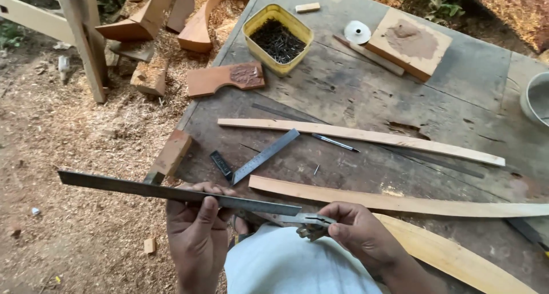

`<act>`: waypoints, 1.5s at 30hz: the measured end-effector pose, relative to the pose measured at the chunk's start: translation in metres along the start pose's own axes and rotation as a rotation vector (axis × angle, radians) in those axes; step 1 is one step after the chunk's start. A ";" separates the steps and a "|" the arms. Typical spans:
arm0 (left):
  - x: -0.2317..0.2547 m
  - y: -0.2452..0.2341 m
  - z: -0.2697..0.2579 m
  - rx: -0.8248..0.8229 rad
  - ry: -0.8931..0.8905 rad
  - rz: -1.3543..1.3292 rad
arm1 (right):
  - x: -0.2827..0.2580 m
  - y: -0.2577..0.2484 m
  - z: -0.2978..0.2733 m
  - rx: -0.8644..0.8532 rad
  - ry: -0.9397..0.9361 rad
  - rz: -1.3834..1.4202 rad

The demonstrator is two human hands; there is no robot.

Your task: Measure and mark wood pieces using a combination square, ruler, and pencil on a workbench.

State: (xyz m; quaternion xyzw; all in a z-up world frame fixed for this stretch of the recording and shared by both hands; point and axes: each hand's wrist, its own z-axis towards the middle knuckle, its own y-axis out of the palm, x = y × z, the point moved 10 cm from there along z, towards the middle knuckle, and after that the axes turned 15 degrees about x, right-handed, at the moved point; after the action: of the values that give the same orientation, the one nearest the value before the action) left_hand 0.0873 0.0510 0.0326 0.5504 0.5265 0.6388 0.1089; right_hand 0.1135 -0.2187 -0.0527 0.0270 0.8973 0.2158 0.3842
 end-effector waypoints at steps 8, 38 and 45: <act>-0.022 -0.021 0.006 0.061 -0.066 -0.052 | 0.003 0.007 0.007 -0.020 0.020 -0.034; -0.001 0.035 -0.043 -0.344 -0.431 -0.146 | -0.058 0.047 -0.052 -0.121 -0.419 -0.581; -0.004 0.020 -0.016 -0.291 -0.297 -0.125 | -0.057 0.046 -0.052 -0.156 -0.408 -0.424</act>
State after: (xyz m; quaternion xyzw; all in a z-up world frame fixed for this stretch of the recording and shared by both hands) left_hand 0.0846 0.0307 0.0487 0.5833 0.4399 0.6120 0.3030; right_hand 0.1118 -0.2079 0.0366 -0.1479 0.7677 0.1892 0.5941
